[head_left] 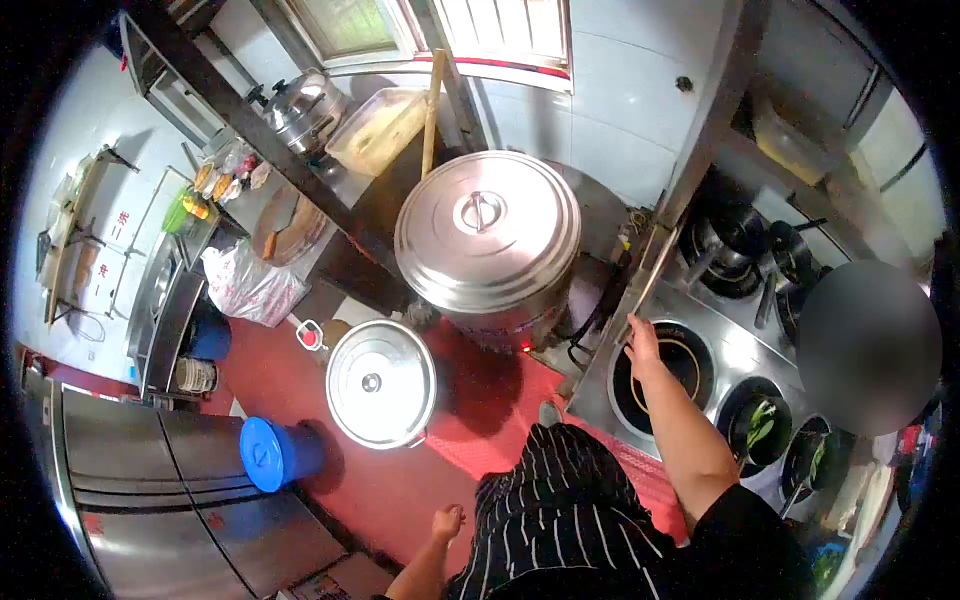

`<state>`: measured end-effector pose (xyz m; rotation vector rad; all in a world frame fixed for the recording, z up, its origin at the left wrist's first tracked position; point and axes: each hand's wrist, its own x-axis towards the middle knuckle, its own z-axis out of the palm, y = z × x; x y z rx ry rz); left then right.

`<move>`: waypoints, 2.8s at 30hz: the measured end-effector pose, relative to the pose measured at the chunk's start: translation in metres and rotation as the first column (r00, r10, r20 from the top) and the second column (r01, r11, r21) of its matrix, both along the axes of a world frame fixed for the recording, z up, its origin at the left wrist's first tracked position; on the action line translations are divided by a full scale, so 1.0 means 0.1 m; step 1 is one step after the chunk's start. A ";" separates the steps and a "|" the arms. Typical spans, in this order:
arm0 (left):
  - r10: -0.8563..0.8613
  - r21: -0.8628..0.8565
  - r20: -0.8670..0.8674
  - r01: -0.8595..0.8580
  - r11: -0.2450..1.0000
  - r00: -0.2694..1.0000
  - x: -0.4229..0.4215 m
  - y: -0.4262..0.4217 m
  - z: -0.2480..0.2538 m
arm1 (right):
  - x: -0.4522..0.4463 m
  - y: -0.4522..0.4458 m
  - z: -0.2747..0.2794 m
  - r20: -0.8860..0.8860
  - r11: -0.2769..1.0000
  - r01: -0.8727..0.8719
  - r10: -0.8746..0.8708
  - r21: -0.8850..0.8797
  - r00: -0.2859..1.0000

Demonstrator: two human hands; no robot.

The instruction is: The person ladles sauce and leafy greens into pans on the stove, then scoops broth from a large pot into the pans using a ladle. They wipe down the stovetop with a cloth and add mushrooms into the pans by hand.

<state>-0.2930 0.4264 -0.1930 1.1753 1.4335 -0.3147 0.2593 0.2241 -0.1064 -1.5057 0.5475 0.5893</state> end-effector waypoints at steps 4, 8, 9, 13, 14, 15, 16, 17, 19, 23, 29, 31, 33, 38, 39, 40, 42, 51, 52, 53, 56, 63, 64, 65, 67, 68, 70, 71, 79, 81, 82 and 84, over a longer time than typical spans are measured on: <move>0.146 -0.077 -0.006 -0.146 0.986 0.989 0.37 0.65 0.19 | 0.30 0.21 -0.17 -0.097 0.917 0.235 -0.215 0.323 0.972; 0.045 0.048 0.096 -0.050 0.998 0.994 0.93 1.15 0.16 | 0.38 0.35 0.20 0.070 0.966 0.226 -0.236 0.122 0.969; 0.037 0.067 0.138 -0.047 0.997 0.990 1.18 1.33 0.26 | 0.37 0.37 0.36 0.114 0.976 0.208 -0.214 0.056 0.970; -0.362 0.378 0.308 0.236 0.895 0.880 2.31 2.15 0.30 | 0.26 0.43 0.69 0.158 0.975 0.221 -0.214 -0.027 0.964; -0.619 0.604 0.286 0.364 0.709 0.731 2.70 2.31 0.49 | 0.19 0.46 0.75 0.205 0.969 0.248 -0.241 -0.009 0.949; -0.702 0.641 0.154 0.470 0.606 0.695 3.15 2.56 0.58 | 0.14 0.52 0.72 0.251 0.962 0.265 -0.242 -0.061 0.937; -0.563 0.472 0.254 0.408 0.782 0.786 3.51 2.62 0.69 | 0.09 0.48 0.71 0.305 0.960 0.268 -0.232 -0.083 0.924; -0.599 0.518 0.338 0.388 0.762 0.726 3.84 2.79 0.61 | 0.00 0.49 0.74 0.358 0.957 0.272 -0.219 -0.105 0.908; -0.753 0.678 0.316 0.418 0.605 0.576 4.54 3.08 0.71 | -0.15 0.61 0.90 0.368 0.897 0.320 -0.199 -0.305 0.908; -0.779 0.696 0.350 0.413 0.588 0.520 5.67 3.23 0.78 | -0.60 0.66 1.16 0.333 0.850 0.453 -0.359 -0.269 0.872; -0.616 0.655 0.343 0.290 0.698 0.709 6.76 3.14 0.18 | -1.53 0.77 1.55 0.304 0.735 0.453 -0.340 -0.504 0.890; -0.564 0.560 0.379 0.303 0.771 0.734 7.01 3.20 0.09 | -1.92 0.75 1.52 0.361 0.722 0.480 -0.330 -0.499 0.872; -0.571 0.175 0.223 0.544 0.821 0.790 7.22 3.36 0.09 | -2.29 0.70 1.41 0.388 0.627 0.475 -0.282 -0.617 0.877; -0.507 0.138 0.210 0.488 0.862 0.836 7.31 3.32 0.26 | -2.76 0.89 1.62 0.304 0.521 0.330 -0.136 -0.788 0.943; -0.495 0.170 0.205 0.468 0.867 0.844 7.32 3.30 0.29 | -2.84 0.89 1.61 0.231 0.523 0.269 -0.137 -0.809 0.963; -0.477 0.200 0.199 0.441 0.875 0.856 7.31 3.26 0.32 | -2.88 0.87 1.59 0.232 0.525 0.274 -0.146 -0.806 0.962; -0.472 0.212 0.261 0.427 0.879 0.842 7.21 3.28 0.52 | -2.89 0.82 1.53 0.114 0.600 0.167 -0.125 -0.782 0.986; -0.514 0.381 0.256 0.403 0.832 0.819 6.35 3.64 1.98 | -1.80 0.51 1.35 0.050 0.766 -0.162 0.246 -0.622 0.968; -0.506 0.397 0.247 0.391 0.831 0.826 6.15 3.73 2.05 | -1.66 0.47 1.30 0.029 0.734 -0.241 0.334 -0.635 0.942; -0.610 0.478 0.221 0.460 0.748 0.761 5.95 3.82 2.13 | -1.51 0.43 1.24 0.034 0.739 -0.254 0.350 -0.624 0.936; -0.812 0.737 0.218 0.454 0.500 0.541 5.20 4.10 2.10 | -1.02 0.42 1.01 0.114 0.701 -0.350 0.523 -0.622 0.845; -0.196 0.449 0.327 0.031 0.893 0.924 3.27 4.32 1.47 | 0.12 1.15 0.55 0.075 0.515 -0.573 0.782 -0.638 0.619; -0.123 0.426 0.319 -0.026 0.904 0.940 3.01 4.35 1.30 | 0.26 1.30 0.48 0.041 0.446 -0.578 0.814 -0.683 0.580; -0.064 0.412 0.300 -0.069 0.908 0.952 2.75 4.37 1.13 | 0.37 1.44 0.42 0.002 0.375 -0.579 0.841 -0.724 0.542; 0.044 0.391 0.255 -0.145 0.909 0.966 2.24 4.40 0.81 | 0.58 1.75 0.44 -0.156 0.279 -0.679 0.849 -0.679 0.505; 0.088 0.377 0.224 -0.169 0.911 0.971 1.99 4.41 0.63 | 0.67 1.91 0.35 -0.234 0.196 -0.697 0.851 -0.690 0.470; 0.158 0.369 0.161 -0.208 0.906 0.974 1.52 4.41 0.36 | 0.83 2.10 0.20 -0.241 0.045 -0.661 0.911 -0.749 0.336; 0.172 0.369 0.123 -0.206 0.907 0.977 1.29 4.43 0.24 | 0.87 2.17 0.13 -0.254 -0.079 -0.604 0.944 -0.793 0.210; 0.506 0.256 -0.056 -0.478 0.840 0.860 0.62 4.19 0.43 | 0.72 2.89 -0.10 -0.298 -0.090 -0.549 0.905 -0.831 0.303; 0.459 0.257 -0.017 -0.440 0.860 0.888 0.60 4.16 0.53 | 0.67 3.06 -0.25 -0.506 -0.474 -0.538 0.857 -0.697 -0.100; 0.501 0.237 -0.039 -0.479 0.845 0.865 0.58 4.18 0.51 | 0.65 3.06 -0.38 -0.509 -0.475 -0.543 0.855 -0.693 -0.099; 0.527 0.214 -0.061 -0.505 0.836 0.847 0.56 4.26 0.40 | 0.59 2.97 -0.56 -0.448 0.203 -0.874 0.795 -0.441 0.410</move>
